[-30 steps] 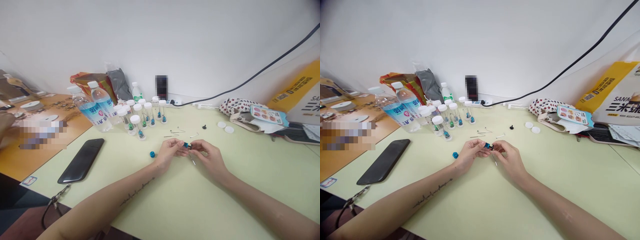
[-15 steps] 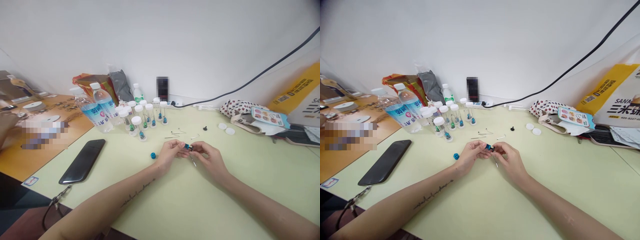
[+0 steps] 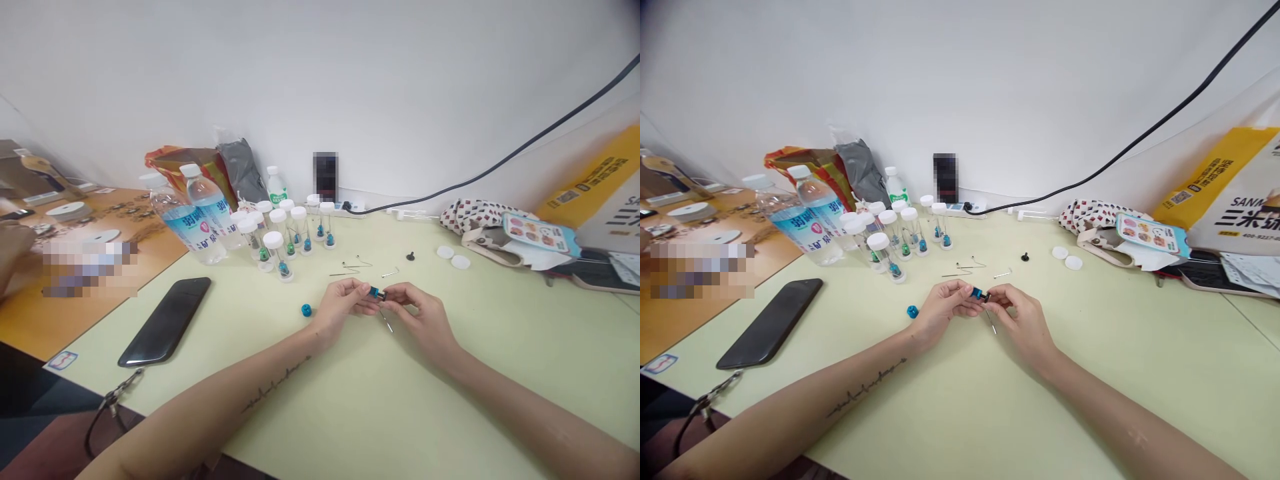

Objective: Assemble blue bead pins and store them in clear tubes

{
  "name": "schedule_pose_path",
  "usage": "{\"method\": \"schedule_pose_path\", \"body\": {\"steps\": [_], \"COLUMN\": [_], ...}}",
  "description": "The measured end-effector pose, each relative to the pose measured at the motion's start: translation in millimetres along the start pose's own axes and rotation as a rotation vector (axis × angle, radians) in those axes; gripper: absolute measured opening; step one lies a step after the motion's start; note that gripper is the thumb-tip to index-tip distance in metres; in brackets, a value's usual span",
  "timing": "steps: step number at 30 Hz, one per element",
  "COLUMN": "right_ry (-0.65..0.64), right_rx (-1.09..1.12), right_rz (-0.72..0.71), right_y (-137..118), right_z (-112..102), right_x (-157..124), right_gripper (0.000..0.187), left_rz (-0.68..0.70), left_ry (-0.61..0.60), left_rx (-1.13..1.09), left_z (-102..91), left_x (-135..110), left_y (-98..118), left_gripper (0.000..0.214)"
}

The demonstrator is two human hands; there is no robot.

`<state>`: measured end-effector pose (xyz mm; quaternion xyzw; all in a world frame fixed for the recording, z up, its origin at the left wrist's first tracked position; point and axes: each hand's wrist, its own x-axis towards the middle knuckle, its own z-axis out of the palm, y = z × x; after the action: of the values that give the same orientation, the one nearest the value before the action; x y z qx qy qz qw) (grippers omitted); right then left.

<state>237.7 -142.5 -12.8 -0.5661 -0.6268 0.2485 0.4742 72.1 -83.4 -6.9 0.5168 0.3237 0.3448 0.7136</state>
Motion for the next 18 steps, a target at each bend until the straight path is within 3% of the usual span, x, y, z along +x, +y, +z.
{"method": "schedule_pose_path", "body": {"steps": [18], "right_ry": [-0.009], "right_rx": [-0.006], "right_rz": [-0.006], "right_y": [-1.4], "right_z": [-1.2], "right_x": [-1.3], "right_gripper": [0.018], "left_rz": [-0.008], "left_ry": [-0.005], "left_rx": [-0.001], "left_z": [0.2], "left_x": [0.1], "left_y": [0.2], "left_gripper": [0.032]}}
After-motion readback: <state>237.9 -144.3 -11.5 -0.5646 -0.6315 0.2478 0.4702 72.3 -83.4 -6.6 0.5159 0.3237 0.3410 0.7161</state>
